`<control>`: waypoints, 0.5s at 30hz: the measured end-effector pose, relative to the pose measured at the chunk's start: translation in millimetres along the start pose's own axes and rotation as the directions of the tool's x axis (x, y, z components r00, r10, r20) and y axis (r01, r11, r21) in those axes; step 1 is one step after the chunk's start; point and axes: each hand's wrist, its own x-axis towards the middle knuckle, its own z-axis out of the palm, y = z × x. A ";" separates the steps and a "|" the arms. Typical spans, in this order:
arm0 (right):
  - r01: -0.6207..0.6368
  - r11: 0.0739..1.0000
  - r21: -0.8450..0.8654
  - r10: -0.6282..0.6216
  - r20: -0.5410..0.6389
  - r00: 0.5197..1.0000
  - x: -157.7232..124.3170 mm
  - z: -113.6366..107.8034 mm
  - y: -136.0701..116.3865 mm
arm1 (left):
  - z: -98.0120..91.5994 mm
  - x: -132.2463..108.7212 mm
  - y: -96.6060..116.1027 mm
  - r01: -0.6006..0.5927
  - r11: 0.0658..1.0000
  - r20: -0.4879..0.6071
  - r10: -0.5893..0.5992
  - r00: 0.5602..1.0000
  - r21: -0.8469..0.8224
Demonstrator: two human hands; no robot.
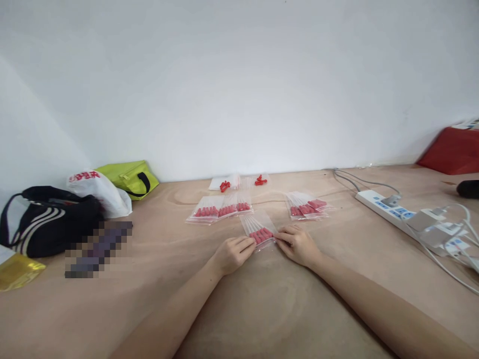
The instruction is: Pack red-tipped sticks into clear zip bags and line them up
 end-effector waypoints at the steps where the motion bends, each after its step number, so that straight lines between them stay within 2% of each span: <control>1: 0.006 1.000 0.008 -0.006 -0.023 1.000 -0.2 1.7 -1.1 | 0.6 -0.2 -0.7 -0.007 1.000 -0.005 0.007 1.000 0.009; 6: 0.055 0.987 0.154 -0.031 -0.149 0.988 -0.2 4.3 -4.4 | 1.9 -2.1 -3.5 -0.029 1.000 -0.025 0.029 0.999 0.004; 10: 0.114 0.959 0.261 -0.074 -0.159 0.985 0.6 0.0 -2.4 | 0.7 -3.9 -4.9 0.007 1.000 -0.106 -0.010 0.994 -0.027; 12: 0.149 0.958 0.245 -0.111 -0.163 0.980 1.0 0.0 -1.2 | -1.0 -3.3 -5.1 0.016 0.999 -0.116 -0.019 0.993 -0.028; 15: 0.200 0.971 0.133 -0.175 -0.180 0.968 1.3 3.3 -0.1 | -3.5 -0.1 -4.9 0.028 0.999 -0.077 -0.031 0.997 -0.033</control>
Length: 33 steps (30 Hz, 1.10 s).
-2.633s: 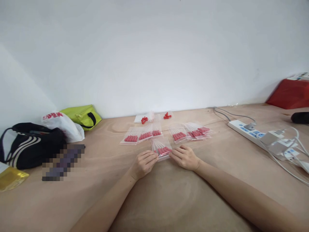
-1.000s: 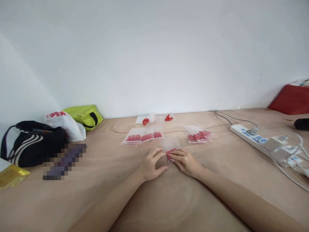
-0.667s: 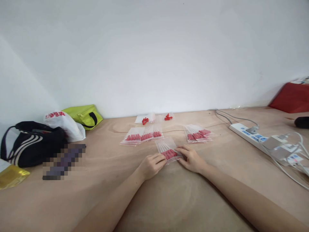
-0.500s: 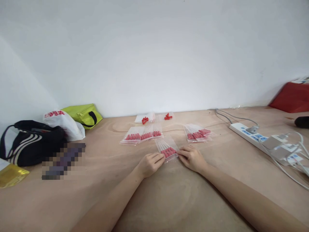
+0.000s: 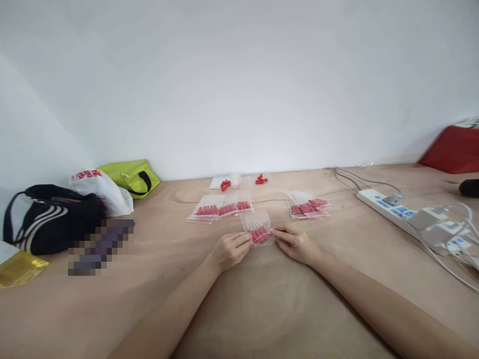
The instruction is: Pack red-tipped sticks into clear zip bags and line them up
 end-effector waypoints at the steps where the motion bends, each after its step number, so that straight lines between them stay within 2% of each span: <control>1: 0.027 0.998 -0.053 -0.026 0.010 1.000 -0.3 1.0 0.5 | -0.3 1.3 0.2 -0.003 1.000 0.017 0.003 1.000 0.001; 6: 0.202 0.938 -0.281 -0.165 0.149 0.975 -0.3 -2.3 4.4 | 1.7 2.5 1.0 -0.040 0.999 0.042 0.038 0.998 0.035; 12: 0.391 0.847 -0.360 -0.316 0.250 0.915 3.1 -12.8 9.7 | 3.2 -2.2 1.3 -0.066 0.994 0.038 0.063 0.997 0.085; 19: 0.383 0.840 -0.384 -0.298 0.262 0.918 5.8 -13.0 8.3 | 2.2 -3.4 1.3 -0.028 0.992 0.079 0.019 0.997 0.121; 24: 0.340 0.836 -0.431 -0.282 0.194 0.940 9.4 -12.2 3.0 | 1.5 -3.5 0.7 -0.018 0.996 0.082 0.010 0.997 0.093; 28: 0.318 0.845 -0.430 -0.278 0.155 0.948 14.3 -1.4 -4.6 | 2.5 -4.4 1.7 0.020 0.997 0.072 -0.025 0.997 0.072; 33: 0.369 0.845 -0.388 -0.349 0.123 0.929 23.4 15.7 -12.7 | 4.9 -6.1 2.2 0.059 0.997 0.052 -0.062 0.997 0.053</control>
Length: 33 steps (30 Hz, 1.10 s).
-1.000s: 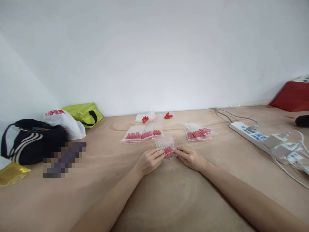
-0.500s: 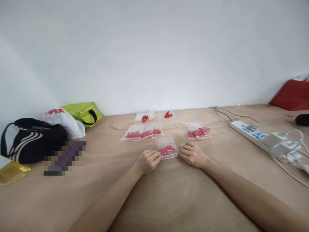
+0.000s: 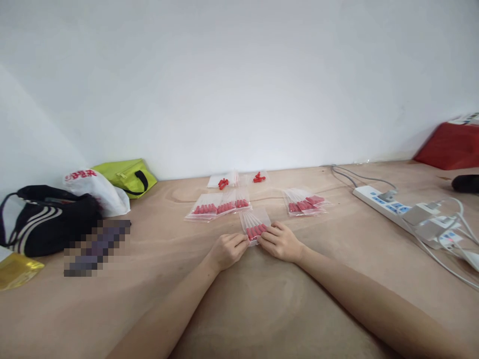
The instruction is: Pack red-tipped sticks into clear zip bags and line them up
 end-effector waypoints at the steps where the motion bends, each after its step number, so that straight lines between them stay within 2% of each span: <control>1: 0.020 1.000 0.000 -0.020 -0.007 1.000 2.3 1.3 -1.0 | 0.1 0.0 -0.1 0.003 1.000 -0.003 -0.003 1.000 -0.007; 9: 0.144 0.989 -0.020 -0.145 -0.030 0.989 14.1 3.4 -4.3 | -1.6 1.4 -0.3 0.000 1.000 -0.024 0.000 1.000 -0.029; 13: 0.165 0.986 -0.026 -0.166 -0.042 0.985 15.1 3.7 -4.9 | -1.9 -1.1 -1.5 -0.058 0.998 -0.035 0.058 0.998 -0.001; 17: 0.133 0.991 -0.029 -0.135 -0.077 0.988 12.5 2.2 -3.9 | -3.1 -3.0 -2.4 -0.111 0.994 -0.070 0.112 0.991 0.022; 23: 0.106 0.992 -0.074 -0.112 -0.090 0.990 10.0 0.2 -3.5 | -6.9 -1.2 -1.0 -0.020 0.999 -0.131 0.014 0.991 -0.049; 28: 0.096 0.993 -0.070 -0.103 -0.105 0.989 10.3 3.4 -3.2 | -7.3 2.0 -1.2 -0.045 0.996 -0.132 0.035 0.991 -0.071; 33: -0.001 0.999 -0.040 -0.002 -0.092 0.996 -5.9 -3.7 10.1 | -8.5 -0.8 -6.5 -0.022 0.994 -0.166 0.004 0.986 -0.105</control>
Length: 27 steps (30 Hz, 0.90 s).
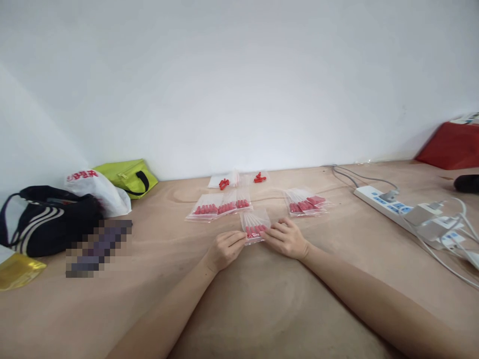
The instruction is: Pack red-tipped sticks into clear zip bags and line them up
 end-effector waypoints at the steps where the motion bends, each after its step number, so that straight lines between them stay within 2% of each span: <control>1: -0.018 1.000 0.000 0.018 0.010 1.000 -4.8 -2.8 3.8 | -0.8 -1.0 -1.2 0.014 1.000 -0.003 -0.014 1.000 -0.012; 6: -0.051 0.999 0.008 0.050 0.045 0.998 -16.1 -9.5 11.6 | 1.3 -2.0 -2.1 0.060 0.997 0.005 -0.059 0.998 -0.054; 12: -0.134 0.989 0.055 0.130 0.070 0.989 4.7 -1.3 -6.4 | 14.1 5.2 6.2 0.025 0.999 0.044 -0.026 0.999 0.034; 17: -0.194 0.973 0.125 0.183 0.096 0.978 15.6 3.0 -18.2 | 14.7 8.8 9.2 0.009 0.997 0.024 -0.010 1.000 0.073; 22: -0.187 0.974 0.126 0.175 0.102 0.979 15.9 3.9 -21.0 | 11.9 10.5 9.2 -0.045 0.994 0.045 0.041 0.998 0.096; 27: -0.119 0.989 0.090 0.109 0.105 0.988 16.2 4.6 -22.2 | 11.6 12.2 9.3 -0.091 0.991 0.076 0.084 0.994 0.094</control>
